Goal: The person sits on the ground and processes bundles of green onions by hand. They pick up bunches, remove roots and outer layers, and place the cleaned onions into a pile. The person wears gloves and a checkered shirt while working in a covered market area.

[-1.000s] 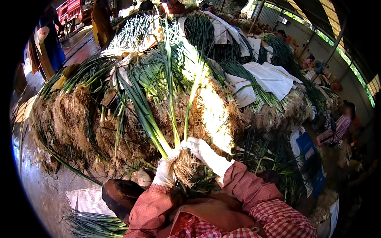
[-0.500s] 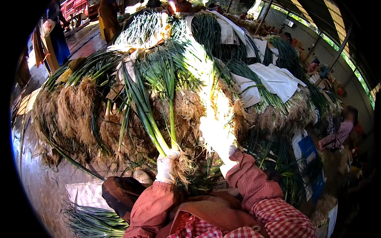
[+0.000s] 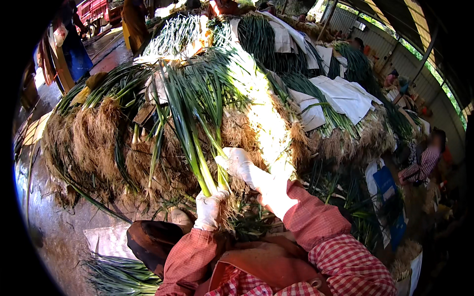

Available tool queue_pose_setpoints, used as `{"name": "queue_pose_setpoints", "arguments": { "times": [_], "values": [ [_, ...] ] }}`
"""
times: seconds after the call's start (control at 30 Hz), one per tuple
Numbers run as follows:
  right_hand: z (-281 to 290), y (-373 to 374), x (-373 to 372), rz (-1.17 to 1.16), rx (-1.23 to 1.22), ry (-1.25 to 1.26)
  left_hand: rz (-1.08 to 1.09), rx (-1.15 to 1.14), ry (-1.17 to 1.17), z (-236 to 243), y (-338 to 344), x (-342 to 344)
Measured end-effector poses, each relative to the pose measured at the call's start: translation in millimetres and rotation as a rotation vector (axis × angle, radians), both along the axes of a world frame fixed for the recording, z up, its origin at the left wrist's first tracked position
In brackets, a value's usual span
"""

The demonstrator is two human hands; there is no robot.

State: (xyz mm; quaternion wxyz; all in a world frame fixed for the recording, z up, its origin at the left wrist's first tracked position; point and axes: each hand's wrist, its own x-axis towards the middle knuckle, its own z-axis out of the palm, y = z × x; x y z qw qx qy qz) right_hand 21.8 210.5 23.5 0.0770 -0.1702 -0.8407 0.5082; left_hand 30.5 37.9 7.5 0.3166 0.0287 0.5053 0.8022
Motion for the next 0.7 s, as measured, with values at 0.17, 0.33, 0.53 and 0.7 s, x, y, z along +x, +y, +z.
{"name": "queue_pose_setpoints", "arguments": {
  "times": [0.17, 0.33, 0.53, 0.7],
  "values": [
    [46.6, -26.3, 21.9, -0.096, -0.653, 0.197, 0.021, 0.039, -0.178, -2.1, -8.4, -8.7],
    [62.4, 22.1, 89.0, -0.390, -0.921, 0.556, -0.086, 0.157, -0.333, -2.1, -14.0, -9.9],
    [-43.1, 97.2, 148.1, -0.766, -0.820, 0.581, -0.108, 0.218, -0.368, 3.2, -9.3, -8.5],
    [-78.8, 92.3, 135.3, 0.170, -0.983, 1.036, -0.367, 0.340, -0.434, 8.0, -5.7, -4.3]
  ]
}}
